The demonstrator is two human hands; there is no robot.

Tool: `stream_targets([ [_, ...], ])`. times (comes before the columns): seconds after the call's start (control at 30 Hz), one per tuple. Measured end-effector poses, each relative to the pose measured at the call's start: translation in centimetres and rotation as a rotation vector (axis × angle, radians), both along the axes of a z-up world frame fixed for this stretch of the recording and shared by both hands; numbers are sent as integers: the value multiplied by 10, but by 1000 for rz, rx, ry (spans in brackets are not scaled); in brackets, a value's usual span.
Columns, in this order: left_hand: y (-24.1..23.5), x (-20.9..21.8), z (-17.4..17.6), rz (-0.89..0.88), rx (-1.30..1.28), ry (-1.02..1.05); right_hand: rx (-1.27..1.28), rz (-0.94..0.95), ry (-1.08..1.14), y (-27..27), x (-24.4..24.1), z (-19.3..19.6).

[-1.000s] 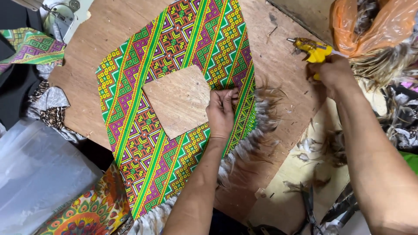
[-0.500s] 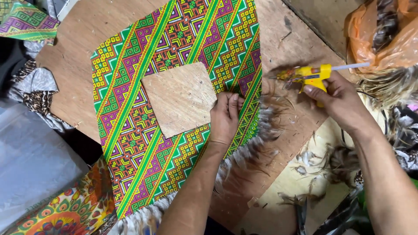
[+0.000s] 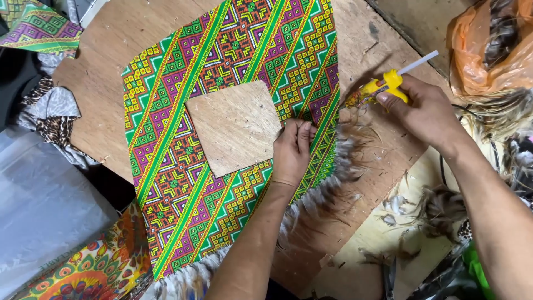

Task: The person uses a hot glue gun to apply adhesive along the edge of a patterned fabric and presses a feather strip onto it. They repeat this process, applying glue and attaching feathers along the fabric edge.

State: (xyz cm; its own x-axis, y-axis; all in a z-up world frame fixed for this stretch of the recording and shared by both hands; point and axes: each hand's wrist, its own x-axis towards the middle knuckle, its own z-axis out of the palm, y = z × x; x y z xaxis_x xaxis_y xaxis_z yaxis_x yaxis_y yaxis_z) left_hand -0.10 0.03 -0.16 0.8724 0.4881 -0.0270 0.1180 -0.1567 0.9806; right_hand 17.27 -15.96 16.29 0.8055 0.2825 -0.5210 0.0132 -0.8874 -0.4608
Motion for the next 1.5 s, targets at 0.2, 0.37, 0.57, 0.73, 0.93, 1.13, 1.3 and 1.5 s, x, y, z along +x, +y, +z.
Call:
stream_targets([
  [0.2, 0, 0, 0, 3, -16, -31, -9, -101, 41, 11, 1, 0],
  [0.37, 0, 0, 0, -4, 5, -35, 28, -38, 17, 3, 3, -8],
  [0.57, 0, 0, -1, -1, 20, -20, -5, -60, 51, -3, 0, -8],
  [0.73, 2, 1, 3, -19, 1, -51, 167, -210, 30, -16, 10, -25],
  [0.93, -7, 2, -10, 5, -126, 11, 417, -392, -35, -75, 56, -88],
  [1.13, -4, 5, -4, 34, -180, 5, 146, 87, -525, -139, 4, -10],
  [1.3, 1, 4, 2, -21, -17, -32, 178, -492, -174, -185, -132, 11],
  [1.5, -4, -13, 34, -74, -21, 64, -103, -458, -199, -157, -229, -66],
])
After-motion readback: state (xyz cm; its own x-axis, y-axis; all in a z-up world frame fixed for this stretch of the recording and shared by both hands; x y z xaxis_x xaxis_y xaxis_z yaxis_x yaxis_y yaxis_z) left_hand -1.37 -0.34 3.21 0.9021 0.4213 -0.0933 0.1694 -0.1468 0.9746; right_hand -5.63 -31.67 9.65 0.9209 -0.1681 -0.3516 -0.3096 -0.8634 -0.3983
